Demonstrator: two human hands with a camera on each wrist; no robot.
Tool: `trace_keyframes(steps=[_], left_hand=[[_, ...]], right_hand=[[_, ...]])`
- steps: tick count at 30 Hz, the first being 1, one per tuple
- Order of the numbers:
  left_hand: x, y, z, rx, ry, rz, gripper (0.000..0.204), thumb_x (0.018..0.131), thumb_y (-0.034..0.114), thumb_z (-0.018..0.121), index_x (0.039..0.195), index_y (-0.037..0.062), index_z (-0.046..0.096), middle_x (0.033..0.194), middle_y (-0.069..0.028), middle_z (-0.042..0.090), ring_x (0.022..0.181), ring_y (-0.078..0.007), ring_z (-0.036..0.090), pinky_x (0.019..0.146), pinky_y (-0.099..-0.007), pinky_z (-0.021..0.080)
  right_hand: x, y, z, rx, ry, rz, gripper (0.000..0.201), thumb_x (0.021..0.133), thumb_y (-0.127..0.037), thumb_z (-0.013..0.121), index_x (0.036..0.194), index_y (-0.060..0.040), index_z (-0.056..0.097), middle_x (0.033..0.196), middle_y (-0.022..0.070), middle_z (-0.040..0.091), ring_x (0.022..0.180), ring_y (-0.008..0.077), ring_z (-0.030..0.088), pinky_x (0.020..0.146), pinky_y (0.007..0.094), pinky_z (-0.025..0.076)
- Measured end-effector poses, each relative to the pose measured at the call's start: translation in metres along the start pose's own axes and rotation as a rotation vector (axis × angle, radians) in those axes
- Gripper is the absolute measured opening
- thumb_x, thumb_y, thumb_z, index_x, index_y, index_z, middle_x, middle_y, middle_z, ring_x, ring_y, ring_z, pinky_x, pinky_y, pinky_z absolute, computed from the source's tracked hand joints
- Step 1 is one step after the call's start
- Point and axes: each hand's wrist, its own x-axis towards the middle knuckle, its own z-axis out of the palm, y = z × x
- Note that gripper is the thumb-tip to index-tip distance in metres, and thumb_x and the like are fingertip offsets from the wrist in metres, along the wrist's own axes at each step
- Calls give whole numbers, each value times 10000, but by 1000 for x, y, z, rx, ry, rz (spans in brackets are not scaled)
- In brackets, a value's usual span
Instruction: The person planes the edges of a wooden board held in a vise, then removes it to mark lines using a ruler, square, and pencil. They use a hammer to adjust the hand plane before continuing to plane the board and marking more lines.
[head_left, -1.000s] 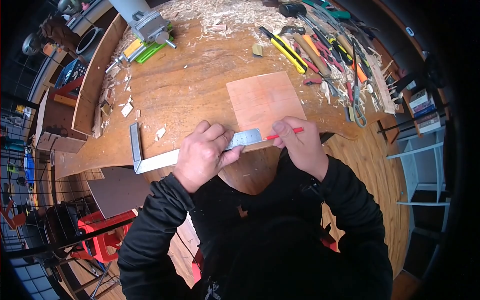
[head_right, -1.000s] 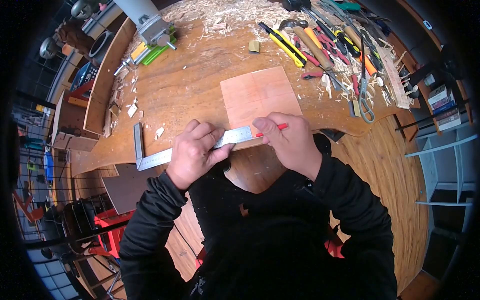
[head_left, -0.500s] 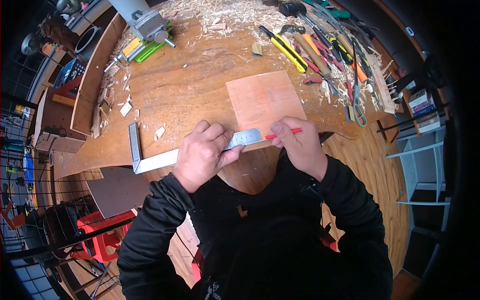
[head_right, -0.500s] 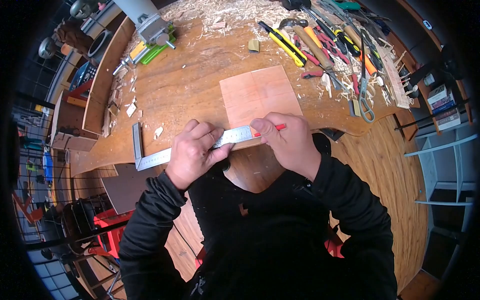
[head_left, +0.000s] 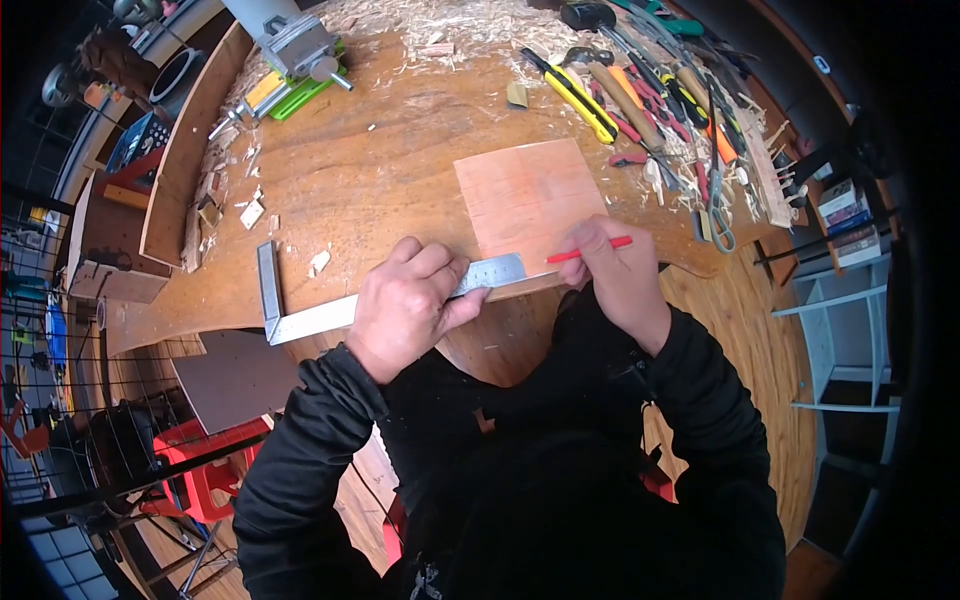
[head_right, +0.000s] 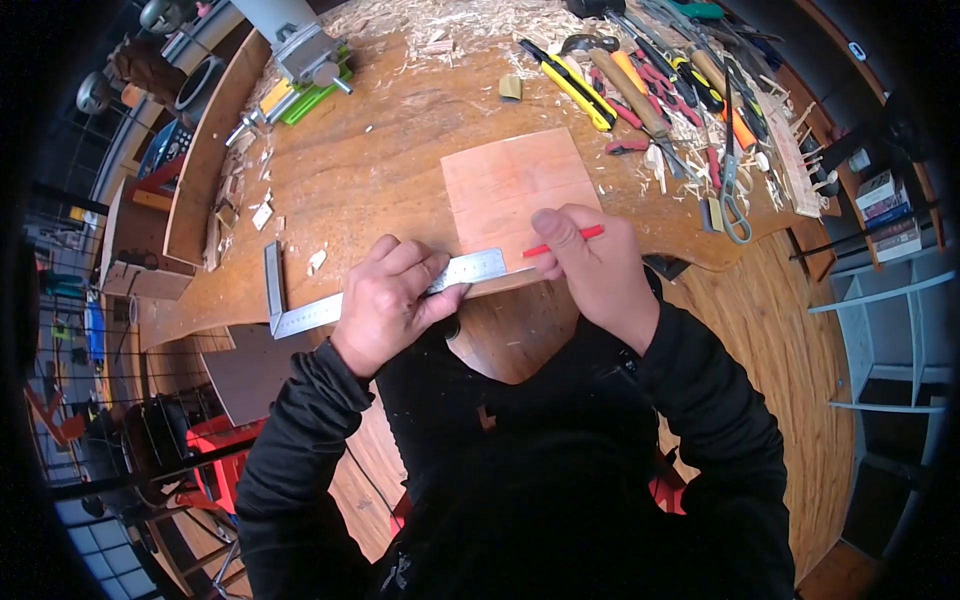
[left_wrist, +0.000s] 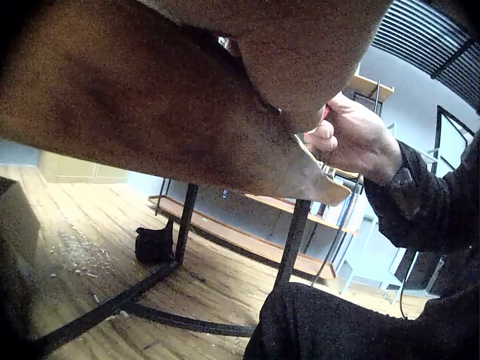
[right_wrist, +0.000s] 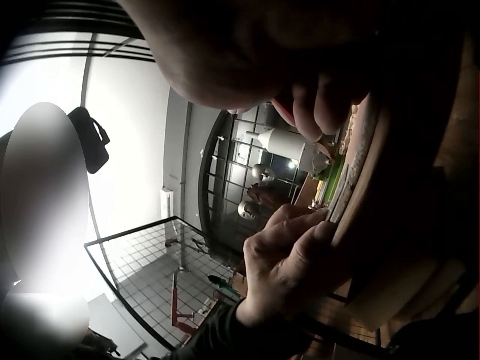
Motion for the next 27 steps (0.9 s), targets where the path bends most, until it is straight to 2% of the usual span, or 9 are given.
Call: trace_keyframes(steps=[1, 5, 7, 8, 11, 18, 21, 24, 27], left_hand=[[0, 0, 0, 2, 0, 1, 265, 782, 238, 856, 961, 59, 781, 860, -48, 632, 778, -269, 600, 669, -389, 549], [0, -1, 1, -8, 8, 14, 266, 784, 241, 854, 964, 60, 781, 857, -49, 628, 777, -272, 599, 668, -390, 549], [0, 0, 1, -5, 5, 6, 263, 786, 238, 851, 963, 57, 781, 856, -51, 629, 774, -275, 597, 666, -394, 550], [0, 0, 1, -4, 9, 8, 263, 786, 238, 851, 963, 57, 781, 856, -51, 629, 774, -275, 597, 666, -394, 550], [0, -1, 1, -9, 20, 12, 258, 789, 235, 848, 960, 53, 782, 853, -54, 629, 774, -279, 599, 665, -398, 551], [-1, -4, -3, -19, 39, 1, 250, 799, 227, 846, 957, 44, 779, 857, -64, 637, 779, -288, 607, 666, -406, 546], [-3, -14, -18, 15, 83, -33, 249, 806, 229, 851, 955, 43, 778, 852, -71, 650, 772, -295, 607, 667, -407, 538], [-4, -22, -36, 69, 123, -34, 249, 796, 199, 863, 968, 38, 782, 855, -79, 660, 757, -296, 606, 675, -400, 529], [-6, -25, -49, 94, 121, -50, 260, 786, 169, 872, 985, 28, 783, 875, -101, 676, 772, -305, 624, 694, -401, 529]], right_hand=[[2, 0, -1, 72, 12, -13, 465, 1091, -403, 627, 936, 22, 733, 770, 61, 675, 715, 99, 643, 687, 255, 516], [14, 0, -20, 26, -9, -30, 379, 1084, -314, 654, 1014, 48, 739, 865, 91, 716, 785, 121, 667, 742, 272, 539], [25, 1, -33, -331, -3, -253, 296, 1059, -229, 678, 1114, 57, 730, 968, 117, 759, 889, 168, 708, 820, 304, 557], [32, 4, -38, -382, -7, -361, 250, 1028, -156, 687, 1179, 42, 719, 1062, 131, 779, 980, 208, 733, 885, 333, 559], [40, -14, -47, -587, -44, -349, 235, 1024, -130, 679, 1194, 26, 724, 1085, 149, 776, 1007, 230, 744, 902, 338, 558], [32, -7, -52, -607, 27, -274, 222, 1032, -122, 660, 1198, 12, 721, 1084, 170, 767, 1016, 265, 749, 900, 341, 561], [27, 2, -58, -596, 69, -375, 221, 1033, -124, 658, 1199, 10, 719, 1091, 167, 768, 1012, 275, 752, 893, 347, 564], [28, 4, -69, -608, 47, -338, 240, 1027, -107, 663, 1232, 10, 708, 1111, 167, 768, 1036, 286, 749, 916, 347, 562], [35, 3, -76, -484, -9, -226, 337, 983, -124, 729, 1293, 1, 685, 1167, 173, 759, 1081, 281, 739, 951, 343, 553]])
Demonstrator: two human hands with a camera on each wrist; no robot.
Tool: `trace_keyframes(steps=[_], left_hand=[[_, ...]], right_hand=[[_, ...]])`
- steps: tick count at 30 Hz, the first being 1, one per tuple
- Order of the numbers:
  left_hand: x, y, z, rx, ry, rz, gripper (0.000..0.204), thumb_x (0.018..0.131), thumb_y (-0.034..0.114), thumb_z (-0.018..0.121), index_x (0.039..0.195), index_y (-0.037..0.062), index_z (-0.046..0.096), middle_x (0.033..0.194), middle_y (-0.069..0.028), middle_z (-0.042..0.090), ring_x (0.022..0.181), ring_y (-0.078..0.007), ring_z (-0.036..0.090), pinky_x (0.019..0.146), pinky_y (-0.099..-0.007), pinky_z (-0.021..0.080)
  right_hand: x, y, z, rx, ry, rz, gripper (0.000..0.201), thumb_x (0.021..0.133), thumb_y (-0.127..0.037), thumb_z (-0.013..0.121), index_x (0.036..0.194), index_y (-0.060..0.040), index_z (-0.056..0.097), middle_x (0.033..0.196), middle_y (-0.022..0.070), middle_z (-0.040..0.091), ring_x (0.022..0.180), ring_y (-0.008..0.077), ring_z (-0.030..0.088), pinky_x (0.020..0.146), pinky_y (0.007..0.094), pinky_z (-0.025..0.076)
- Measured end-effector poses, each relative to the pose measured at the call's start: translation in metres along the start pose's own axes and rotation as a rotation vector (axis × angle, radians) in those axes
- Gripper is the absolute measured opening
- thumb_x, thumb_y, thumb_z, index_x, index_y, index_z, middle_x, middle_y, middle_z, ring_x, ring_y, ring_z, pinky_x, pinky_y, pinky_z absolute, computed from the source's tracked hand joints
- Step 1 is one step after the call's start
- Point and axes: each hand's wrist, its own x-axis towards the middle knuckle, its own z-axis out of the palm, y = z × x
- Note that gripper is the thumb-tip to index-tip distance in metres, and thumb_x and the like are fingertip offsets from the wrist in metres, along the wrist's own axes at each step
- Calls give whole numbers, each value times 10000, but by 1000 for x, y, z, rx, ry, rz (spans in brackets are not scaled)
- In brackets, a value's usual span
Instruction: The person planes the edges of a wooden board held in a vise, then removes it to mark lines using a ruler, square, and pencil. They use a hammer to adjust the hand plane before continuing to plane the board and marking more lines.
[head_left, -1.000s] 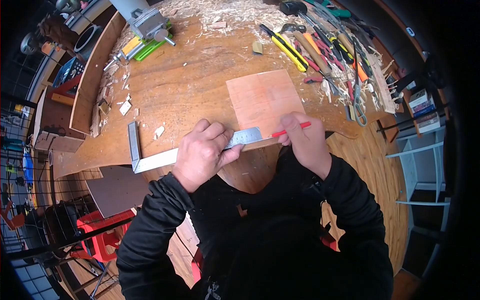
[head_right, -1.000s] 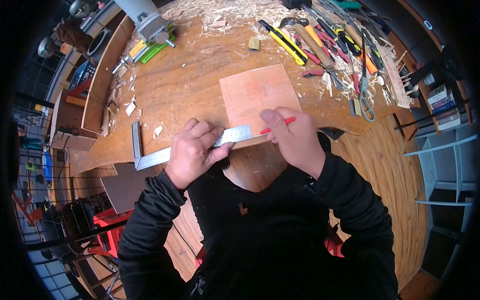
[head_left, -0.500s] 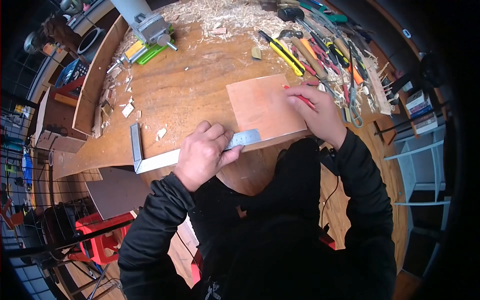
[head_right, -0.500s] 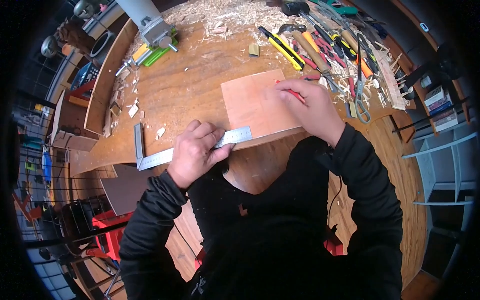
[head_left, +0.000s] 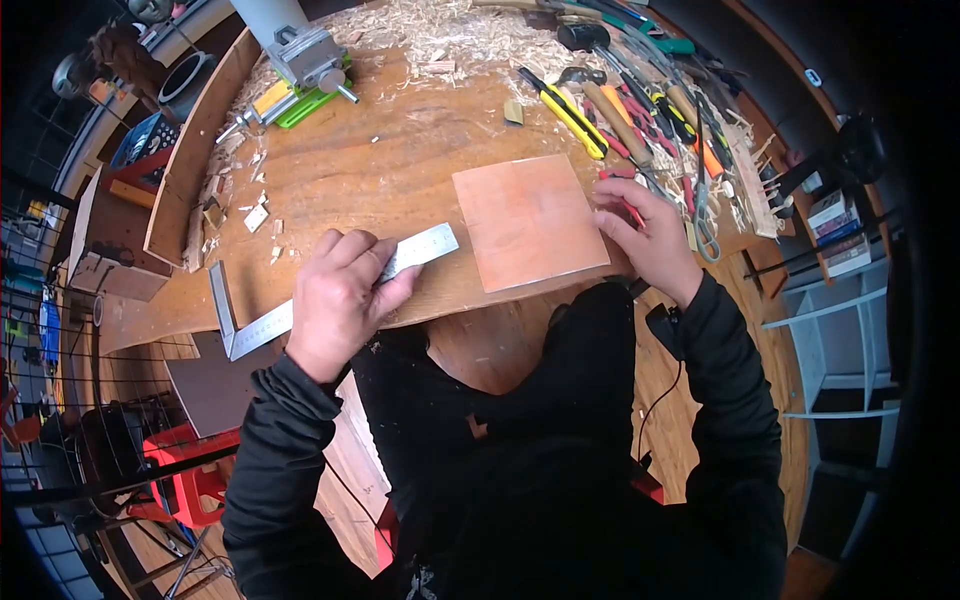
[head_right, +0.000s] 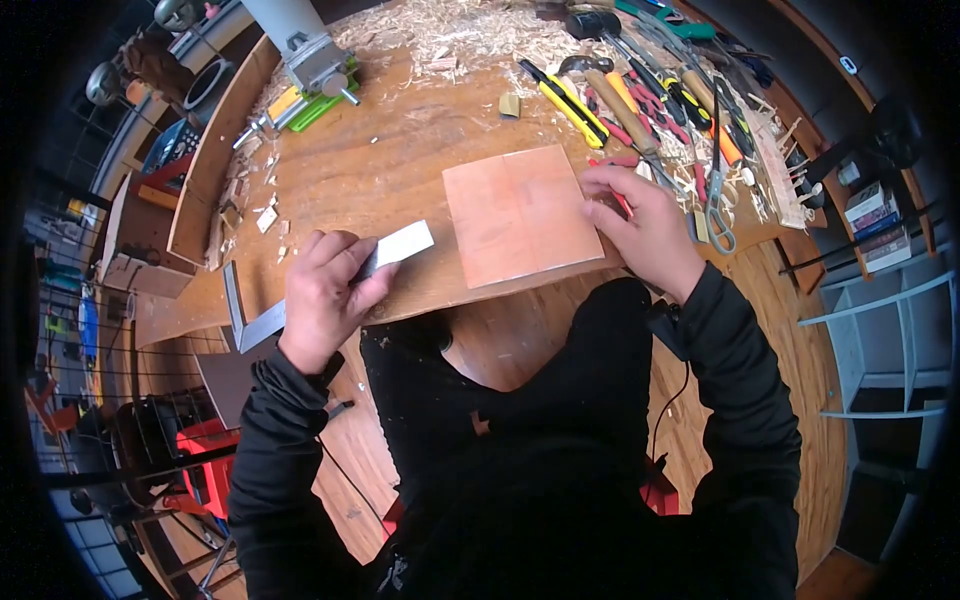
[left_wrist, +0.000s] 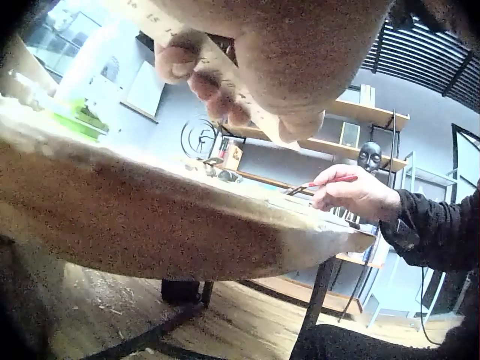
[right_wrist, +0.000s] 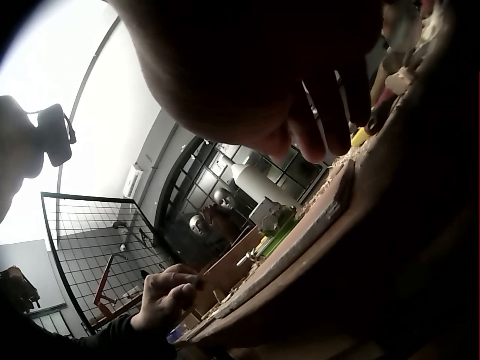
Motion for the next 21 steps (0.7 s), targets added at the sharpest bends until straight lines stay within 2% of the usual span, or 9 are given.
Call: trace_keyframes(steps=[2, 3, 5, 8, 9, 11, 14, 17, 21], left_hand=[[-2, 0, -4, 7, -14, -21, 272, 778, 147, 879, 998, 20, 783, 894, -120, 690, 788, -313, 641, 709, -403, 532], [-3, 1, -5, 17, -15, -29, 273, 776, 148, 880, 997, 19, 783, 891, -121, 690, 786, -314, 640, 708, -403, 531], [-5, 4, -6, 26, -17, -33, 275, 774, 149, 881, 996, 18, 784, 888, -122, 690, 785, -314, 640, 706, -404, 530], [-8, 8, -5, 31, -24, -14, 278, 774, 152, 881, 995, 16, 783, 882, -123, 690, 778, -315, 638, 701, -406, 529], [-10, 9, -4, 24, -27, -20, 278, 775, 154, 882, 994, 15, 783, 880, -123, 691, 775, -315, 638, 699, -408, 529], [-12, 12, -5, 19, -28, -25, 279, 775, 157, 882, 992, 14, 782, 878, -123, 691, 772, -315, 639, 696, -410, 528], [-13, 15, -5, 22, -33, -42, 282, 774, 157, 883, 991, 11, 780, 877, -122, 692, 768, -314, 639, 690, -411, 528], [-13, 20, 0, -7, -27, -6, 273, 790, 197, 871, 972, 17, 777, 858, -88, 674, 757, -302, 615, 675, -403, 531], [-10, 24, 10, -42, -66, -11, 276, 783, 169, 878, 993, 18, 782, 892, -114, 691, 771, -317, 636, 680, -407, 529]], right_hand=[[6, -9, -3, -159, -62, -62, 570, 875, -165, 847, 1379, -8, 631, 1276, 176, 726, 1191, 249, 701, 1004, 338, 534], [10, -11, -3, -158, -61, -62, 570, 875, -165, 847, 1379, -8, 631, 1276, 176, 726, 1191, 249, 701, 1004, 338, 534], [23, -14, -1, -282, -142, -162, 827, 739, -224, 947, 1448, -20, 572, 1276, 168, 702, 1195, 249, 677, 1002, 364, 526], [44, -14, 1, -292, -289, -100, 979, 652, -271, 994, 1484, -34, 535, 1168, 151, 687, 1106, 298, 665, 959, 396, 519], [49, -15, 2, -292, -288, -100, 979, 652, -271, 994, 1484, -34, 535, 1168, 151, 687, 1106, 298, 665, 959, 396, 519], [56, -17, 3, -406, -367, -77, 1027, 612, -310, 1006, 1492, -66, 535, 1409, 190, 633, 1278, 344, 602, 1104, 401, 463], [56, -24, 2, -404, -407, 26, 1058, 599, -354, 1009, 1497, -64, 531, 1402, 187, 633, 1286, 356, 579, 1116, 419, 438], [48, -15, 5, -434, -337, -74, 1047, 603, -359, 1008, 1491, -61, 541, 1389, 184, 640, 1286, 369, 561, 1130, 443, 413], [47, -12, 5, -403, -354, -47, 1036, 610, -360, 1006, 1490, -66, 546, 1388, 183, 642, 1282, 381, 545, 1141, 464, 394]])
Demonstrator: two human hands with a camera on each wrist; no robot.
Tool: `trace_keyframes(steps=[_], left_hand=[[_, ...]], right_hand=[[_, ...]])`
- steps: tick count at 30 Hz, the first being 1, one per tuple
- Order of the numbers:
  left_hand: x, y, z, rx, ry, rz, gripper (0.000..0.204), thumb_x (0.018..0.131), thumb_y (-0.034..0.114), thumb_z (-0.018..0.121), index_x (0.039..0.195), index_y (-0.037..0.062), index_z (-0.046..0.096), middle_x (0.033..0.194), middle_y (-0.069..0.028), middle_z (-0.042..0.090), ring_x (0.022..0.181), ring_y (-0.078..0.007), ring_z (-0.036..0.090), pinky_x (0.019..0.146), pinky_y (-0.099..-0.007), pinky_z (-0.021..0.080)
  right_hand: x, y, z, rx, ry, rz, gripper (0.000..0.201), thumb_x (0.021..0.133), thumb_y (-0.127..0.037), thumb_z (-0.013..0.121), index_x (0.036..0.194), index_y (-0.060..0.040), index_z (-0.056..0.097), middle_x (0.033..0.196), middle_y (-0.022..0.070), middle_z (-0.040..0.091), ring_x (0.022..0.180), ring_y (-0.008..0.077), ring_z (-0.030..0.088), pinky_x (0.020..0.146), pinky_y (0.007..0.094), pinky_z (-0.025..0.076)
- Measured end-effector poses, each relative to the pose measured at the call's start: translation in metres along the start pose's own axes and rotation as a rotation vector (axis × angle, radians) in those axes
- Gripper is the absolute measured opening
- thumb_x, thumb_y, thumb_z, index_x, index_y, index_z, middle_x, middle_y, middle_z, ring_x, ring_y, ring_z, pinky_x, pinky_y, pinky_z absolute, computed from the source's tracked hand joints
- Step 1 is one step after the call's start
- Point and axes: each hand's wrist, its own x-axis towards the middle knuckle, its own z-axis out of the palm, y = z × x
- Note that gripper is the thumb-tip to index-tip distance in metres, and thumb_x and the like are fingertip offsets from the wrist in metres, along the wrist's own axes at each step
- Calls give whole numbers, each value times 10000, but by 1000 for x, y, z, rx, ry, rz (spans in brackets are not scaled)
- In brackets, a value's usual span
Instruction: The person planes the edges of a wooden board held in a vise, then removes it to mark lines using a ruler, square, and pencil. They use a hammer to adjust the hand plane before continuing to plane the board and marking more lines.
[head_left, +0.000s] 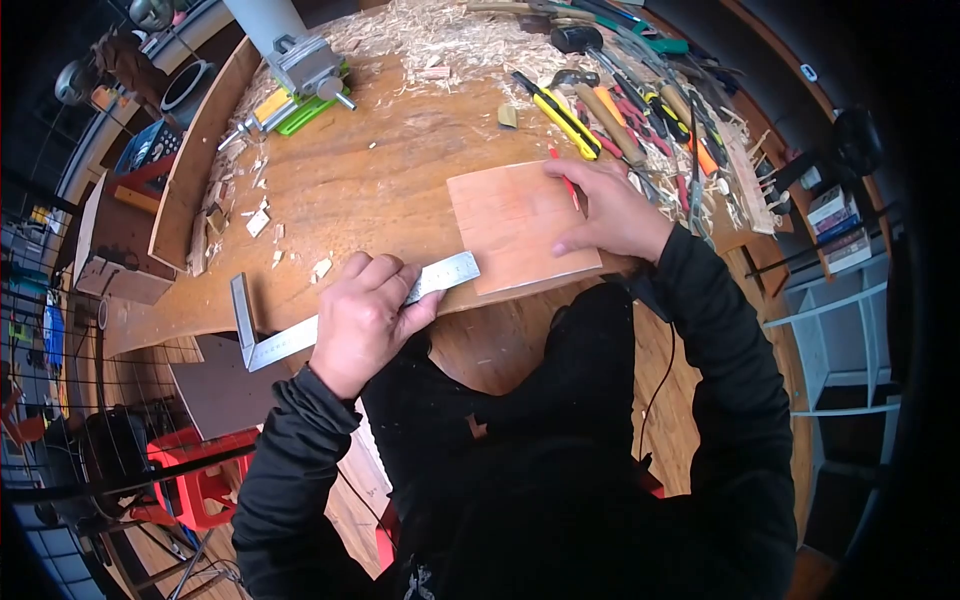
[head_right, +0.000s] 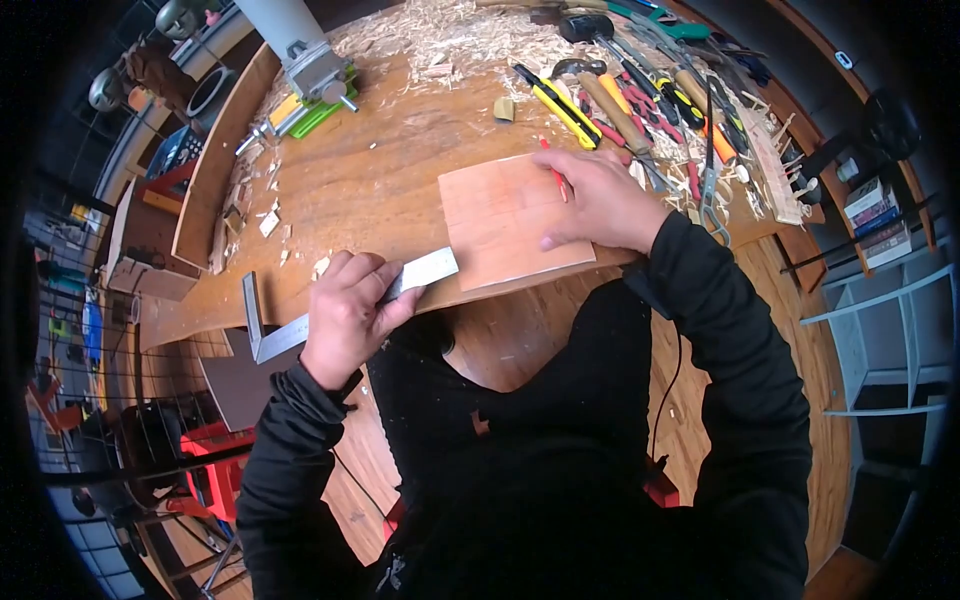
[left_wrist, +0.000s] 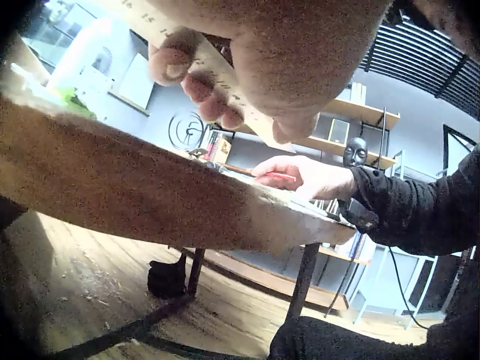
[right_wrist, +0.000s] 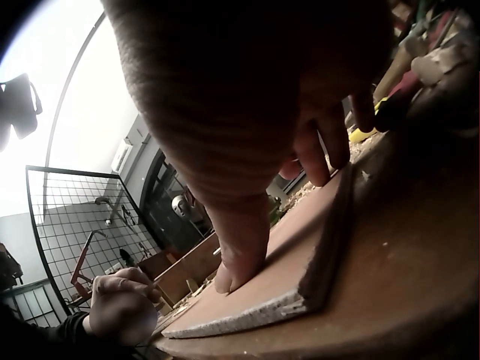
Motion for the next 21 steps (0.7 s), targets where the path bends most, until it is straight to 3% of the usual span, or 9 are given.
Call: trace_keyframes(steps=[3, 5, 7, 13, 16, 19, 21], left_hand=[[5, -5, 5, 16, -9, -13, 278, 788, 180, 874, 995, 20, 782, 887, -113, 685, 774, -321, 633, 683, -411, 532], [12, -10, 8, 33, -18, -32, 280, 791, 186, 871, 996, 19, 781, 882, -112, 682, 775, -323, 632, 685, -413, 534], [24, -17, 11, 30, 23, -19, 227, 844, 267, 819, 904, 57, 758, 826, -76, 616, 790, -307, 609, 670, -424, 538], [56, -40, 23, 68, 21, 3, 254, 842, 270, 828, 930, 39, 771, 850, -106, 656, 804, -332, 631, 708, -442, 542], [68, -49, 26, 71, -7, 31, 254, 854, 273, 820, 929, 34, 779, 866, -114, 668, 839, -341, 649, 721, -448, 552], [72, -57, 31, 140, -76, 67, 263, 860, 282, 817, 930, 31, 778, 872, -115, 671, 848, -344, 655, 733, -441, 558], [73, -59, 35, 114, -73, 11, 260, 876, 299, 792, 906, 42, 764, 897, -108, 670, 895, -337, 653, 775, -448, 559]], right_hand=[[-1, -1, 0, -10, 20, -34, 1023, 616, -355, 1004, 1491, -79, 550, 1367, 178, 648, 1260, 383, 545, 1135, 461, 402], [-3, -7, -3, 18, -26, 54, 1014, 618, -352, 1005, 1490, -91, 557, 1336, 163, 657, 1275, 379, 531, 1139, 460, 406], [-7, -9, -2, 4, -32, 39, 1019, 610, -347, 1010, 1489, -96, 559, 1329, 153, 657, 1282, 372, 525, 1137, 455, 411], [-22, -9, 2, 9, -43, 39, 1053, 566, -313, 1033, 1486, -109, 563, 1381, 122, 632, 1300, 343, 510, 1136, 429, 424], [-27, -7, 3, -13, -14, -32, 1049, 570, -311, 1034, 1487, -117, 564, 1310, 118, 635, 1244, 320, 522, 1098, 413, 440], [-28, -9, 2, 59, -29, 42, 1048, 568, -299, 1036, 1489, -129, 566, 1203, 103, 621, 1163, 290, 527, 1036, 390, 457], [-30, -2, 7, 56, 37, -31, 1043, 566, -290, 1038, 1486, -137, 572, 1125, 81, 590, 1095, 265, 520, 981, 375, 462]])
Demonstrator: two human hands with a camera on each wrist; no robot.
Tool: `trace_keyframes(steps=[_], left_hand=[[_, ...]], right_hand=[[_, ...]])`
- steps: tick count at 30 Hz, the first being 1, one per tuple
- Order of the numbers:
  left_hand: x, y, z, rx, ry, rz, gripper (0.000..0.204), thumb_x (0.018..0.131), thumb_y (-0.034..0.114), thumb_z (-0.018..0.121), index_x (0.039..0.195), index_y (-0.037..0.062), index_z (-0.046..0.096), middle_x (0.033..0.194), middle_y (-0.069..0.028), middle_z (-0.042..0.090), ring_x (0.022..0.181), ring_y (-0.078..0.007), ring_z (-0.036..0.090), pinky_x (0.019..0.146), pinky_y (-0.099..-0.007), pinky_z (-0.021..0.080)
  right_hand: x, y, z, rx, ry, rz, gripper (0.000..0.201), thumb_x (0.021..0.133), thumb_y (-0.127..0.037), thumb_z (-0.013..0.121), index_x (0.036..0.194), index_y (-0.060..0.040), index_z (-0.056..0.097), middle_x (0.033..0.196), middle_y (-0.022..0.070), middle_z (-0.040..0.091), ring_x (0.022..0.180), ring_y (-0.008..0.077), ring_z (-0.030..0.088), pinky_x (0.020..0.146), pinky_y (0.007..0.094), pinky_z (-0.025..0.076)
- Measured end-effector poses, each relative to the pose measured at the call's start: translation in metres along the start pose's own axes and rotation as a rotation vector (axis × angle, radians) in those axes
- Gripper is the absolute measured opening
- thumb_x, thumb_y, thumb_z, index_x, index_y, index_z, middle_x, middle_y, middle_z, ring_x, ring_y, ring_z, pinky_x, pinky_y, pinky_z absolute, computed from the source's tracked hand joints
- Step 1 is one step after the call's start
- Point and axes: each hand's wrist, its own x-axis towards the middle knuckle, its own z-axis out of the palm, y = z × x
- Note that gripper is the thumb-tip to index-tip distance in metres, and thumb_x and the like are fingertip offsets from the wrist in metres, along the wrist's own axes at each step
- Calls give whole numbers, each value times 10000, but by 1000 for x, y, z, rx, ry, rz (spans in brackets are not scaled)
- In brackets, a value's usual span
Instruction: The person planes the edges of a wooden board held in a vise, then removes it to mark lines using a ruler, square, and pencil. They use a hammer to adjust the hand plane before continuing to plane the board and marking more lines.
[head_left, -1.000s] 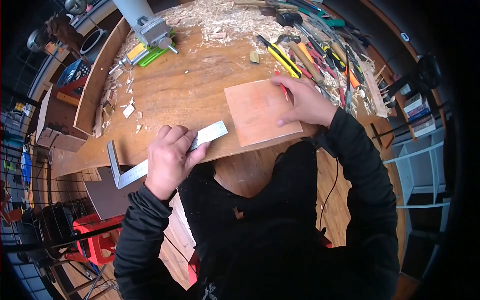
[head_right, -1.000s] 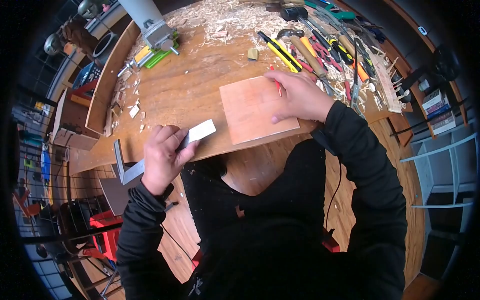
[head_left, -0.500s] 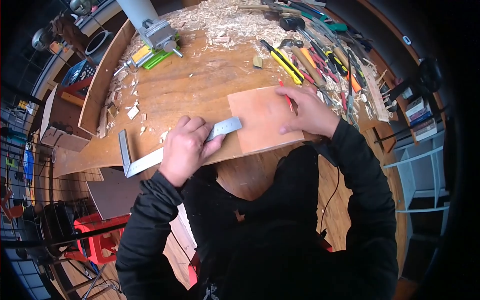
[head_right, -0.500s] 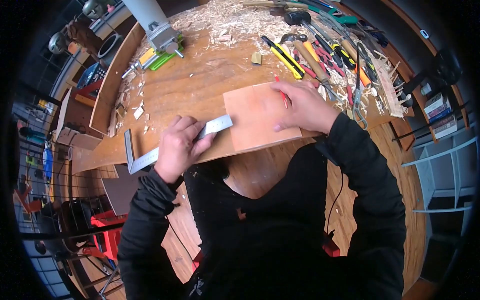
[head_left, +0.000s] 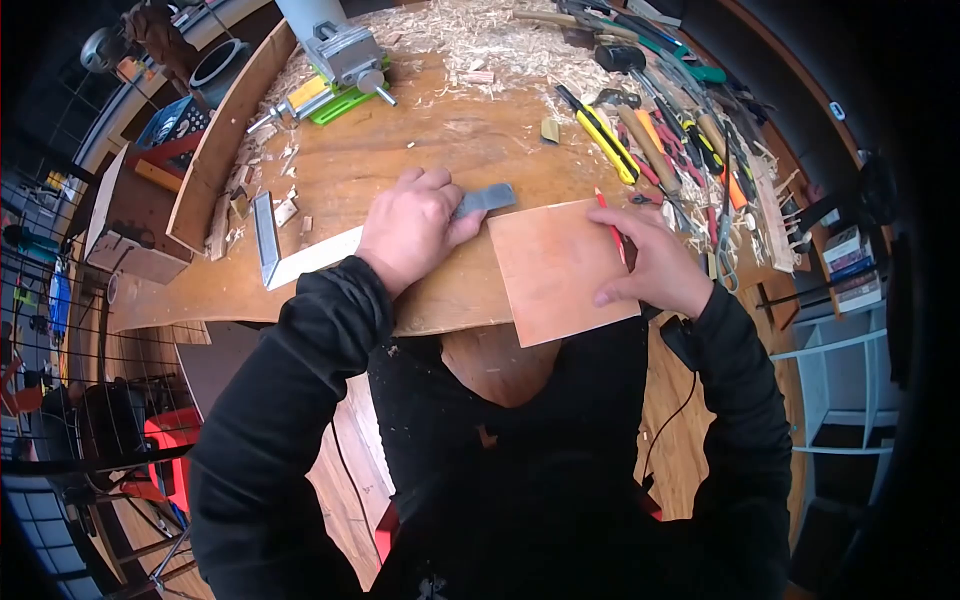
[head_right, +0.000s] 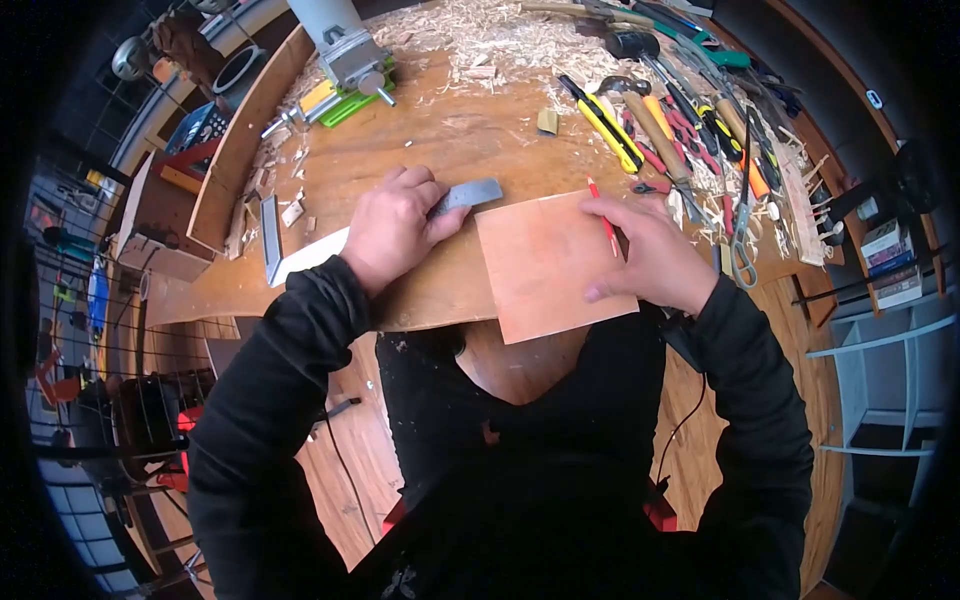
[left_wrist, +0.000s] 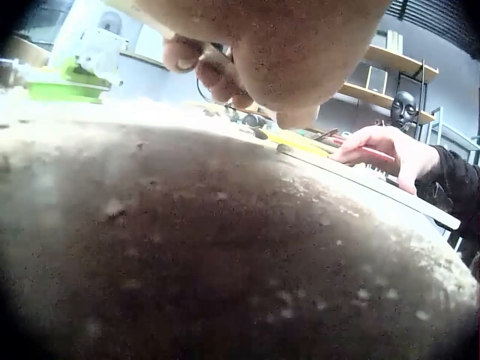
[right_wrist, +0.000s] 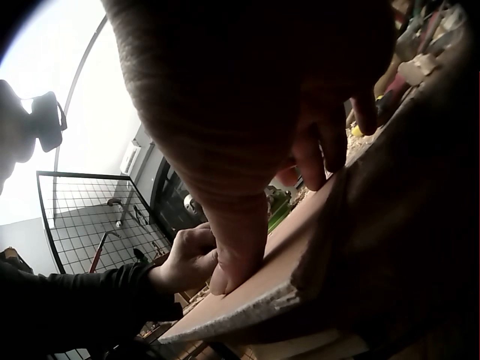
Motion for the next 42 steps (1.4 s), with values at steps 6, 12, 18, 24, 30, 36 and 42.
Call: trace_keyframes(steps=[6, 12, 18, 24, 30, 36, 42], left_hand=[[0, -3, 4, -33, -36, -32, 265, 879, 302, 785, 902, 38, 762, 908, -128, 673, 901, -348, 657, 808, -456, 558], [0, -7, 10, -88, -87, -9, 277, 878, 284, 796, 945, 17, 769, 896, -162, 677, 872, -375, 667, 799, -469, 554], [-1, -7, 11, -132, -117, -54, 293, 884, 304, 780, 941, 18, 754, 920, -166, 678, 913, -383, 672, 834, -473, 556], [1, -12, 11, -180, -151, -67, 312, 882, 329, 771, 896, 20, 730, 932, -162, 673, 942, -385, 672, 847, -481, 554], [3, -15, 12, -217, -177, -65, 319, 873, 327, 783, 875, 16, 714, 920, -165, 666, 934, -386, 671, 839, -483, 551], [3, -16, 15, -268, -143, -59, 313, 856, 306, 801, 854, 9, 702, 890, -163, 655, 893, -385, 670, 805, -476, 553], [4, -19, 17, -289, -130, -32, 303, 848, 290, 806, 838, 7, 696, 874, -164, 648, 866, -381, 667, 785, -468, 554]], right_hand=[[2, -7, -6, 47, -75, 101, 1028, 585, -359, 1025, 1478, -120, 575, 1252, 146, 651, 1258, 372, 513, 1120, 453, 403], [-1, 3, 2, 34, 2, 8, 1058, 549, -305, 1041, 1482, -121, 577, 1140, 77, 611, 1101, 280, 524, 993, 383, 460], [0, 9, 4, -4, 30, -60, 1065, 551, -329, 1038, 1486, -116, 575, 1177, 92, 622, 1133, 288, 531, 1018, 386, 455], [10, -14, -19, 29, -90, 136, 753, 738, -288, 946, 1395, -90, 638, 1270, 163, 704, 1187, 336, 630, 1066, 413, 478], [58, 0, 18, 729, 278, 24, 319, 1064, -246, 669, 1240, 20, 691, 938, 90, 734, 814, 146, 698, 744, 254, 549], [89, -19, 50, 936, 179, 49, 319, 1111, -307, 594, 975, -30, 675, 824, 25, 684, 743, 70, 646, 706, 237, 526], [81, -27, 65, 751, 225, 100, 356, 1118, -325, 577, 951, -21, 654, 786, 19, 669, 720, 73, 634, 687, 258, 530]])
